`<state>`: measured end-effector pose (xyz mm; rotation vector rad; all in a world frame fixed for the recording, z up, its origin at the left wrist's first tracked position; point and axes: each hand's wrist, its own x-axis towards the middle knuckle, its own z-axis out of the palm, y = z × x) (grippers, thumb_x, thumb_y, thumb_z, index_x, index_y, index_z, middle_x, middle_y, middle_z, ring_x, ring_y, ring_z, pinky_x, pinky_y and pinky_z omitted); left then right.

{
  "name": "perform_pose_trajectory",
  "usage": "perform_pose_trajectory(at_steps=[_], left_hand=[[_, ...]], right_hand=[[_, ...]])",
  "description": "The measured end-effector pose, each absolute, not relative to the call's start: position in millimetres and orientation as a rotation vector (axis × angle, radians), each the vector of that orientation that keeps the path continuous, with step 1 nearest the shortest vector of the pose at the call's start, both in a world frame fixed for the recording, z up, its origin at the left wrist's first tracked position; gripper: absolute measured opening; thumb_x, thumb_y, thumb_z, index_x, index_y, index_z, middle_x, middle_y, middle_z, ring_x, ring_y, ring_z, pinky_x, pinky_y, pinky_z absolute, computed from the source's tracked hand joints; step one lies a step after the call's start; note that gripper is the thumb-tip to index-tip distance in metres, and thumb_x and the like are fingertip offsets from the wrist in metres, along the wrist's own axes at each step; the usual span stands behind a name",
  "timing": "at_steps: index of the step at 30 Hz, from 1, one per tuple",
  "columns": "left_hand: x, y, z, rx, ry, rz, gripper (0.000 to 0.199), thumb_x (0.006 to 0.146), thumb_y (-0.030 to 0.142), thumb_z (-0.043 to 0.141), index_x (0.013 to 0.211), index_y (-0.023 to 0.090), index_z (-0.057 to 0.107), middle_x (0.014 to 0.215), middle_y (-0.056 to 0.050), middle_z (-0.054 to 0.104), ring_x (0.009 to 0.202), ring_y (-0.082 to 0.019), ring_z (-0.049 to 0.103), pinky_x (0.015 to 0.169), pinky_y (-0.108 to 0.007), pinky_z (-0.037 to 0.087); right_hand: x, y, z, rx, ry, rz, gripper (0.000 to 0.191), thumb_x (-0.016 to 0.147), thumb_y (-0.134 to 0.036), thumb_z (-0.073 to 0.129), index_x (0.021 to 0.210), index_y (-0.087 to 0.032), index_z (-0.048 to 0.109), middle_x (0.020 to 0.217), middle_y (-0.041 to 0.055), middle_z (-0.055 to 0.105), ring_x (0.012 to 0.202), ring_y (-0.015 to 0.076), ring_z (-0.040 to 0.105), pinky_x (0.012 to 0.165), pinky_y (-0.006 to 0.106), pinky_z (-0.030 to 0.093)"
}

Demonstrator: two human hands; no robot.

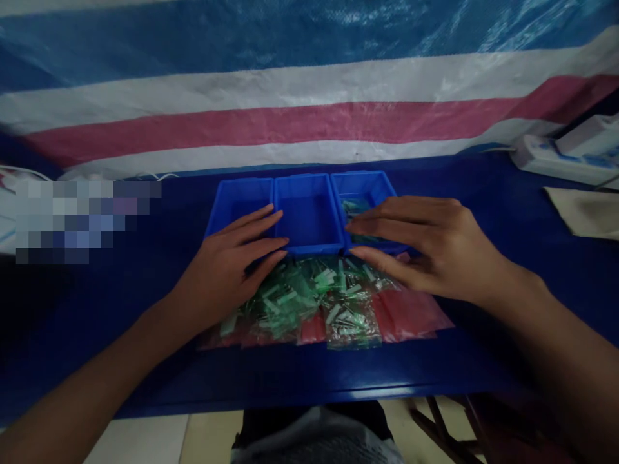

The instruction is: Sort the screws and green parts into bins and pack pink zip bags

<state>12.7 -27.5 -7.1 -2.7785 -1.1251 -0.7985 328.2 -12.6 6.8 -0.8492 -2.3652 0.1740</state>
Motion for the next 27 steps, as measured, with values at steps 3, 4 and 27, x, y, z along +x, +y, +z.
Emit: perform_pose_trajectory(at_steps=[3, 4, 27], left_hand=[[10, -25, -7, -2.826, -1.063, -0.826, 0.025, 0.111, 0.035, 0.066, 0.125, 0.024, 0.082, 0.148, -0.009, 0.073, 0.14, -0.03, 0.071, 0.119, -0.046, 0.064], [9, -24, -6, -2.841, -1.055, -0.833, 0.024, 0.11, 0.035, 0.067, 0.127, 0.026, 0.082, 0.147, -0.008, 0.073, 0.138, -0.03, 0.071, 0.118, -0.045, 0.064], [22, -35, 3, -2.728, -1.009, -1.06, 0.042, 0.101, 0.016, 0.072, 0.142, 0.025, 0.071, 0.151, -0.007, 0.072, 0.138, -0.029, 0.073, 0.12, -0.05, 0.063]], right_hand=[[325, -16, 0, -0.791, -2.432, -0.012, 0.031, 0.11, -0.035, 0.065, 0.136, -0.027, 0.079, 0.136, 0.0101, 0.082, 0.119, 0.0321, 0.082, 0.098, 0.05, 0.072], [325, -16, -4, -0.785, -2.445, -0.031, 0.032, 0.111, -0.033, 0.064, 0.137, -0.023, 0.079, 0.142, 0.0125, 0.079, 0.126, 0.0323, 0.08, 0.104, 0.05, 0.071], [306, -43, 0, -0.67, -2.193, 0.021, 0.028, 0.1, -0.011, 0.074, 0.115, -0.033, 0.084, 0.106, -0.0008, 0.089, 0.087, 0.021, 0.085, 0.076, 0.036, 0.068]])
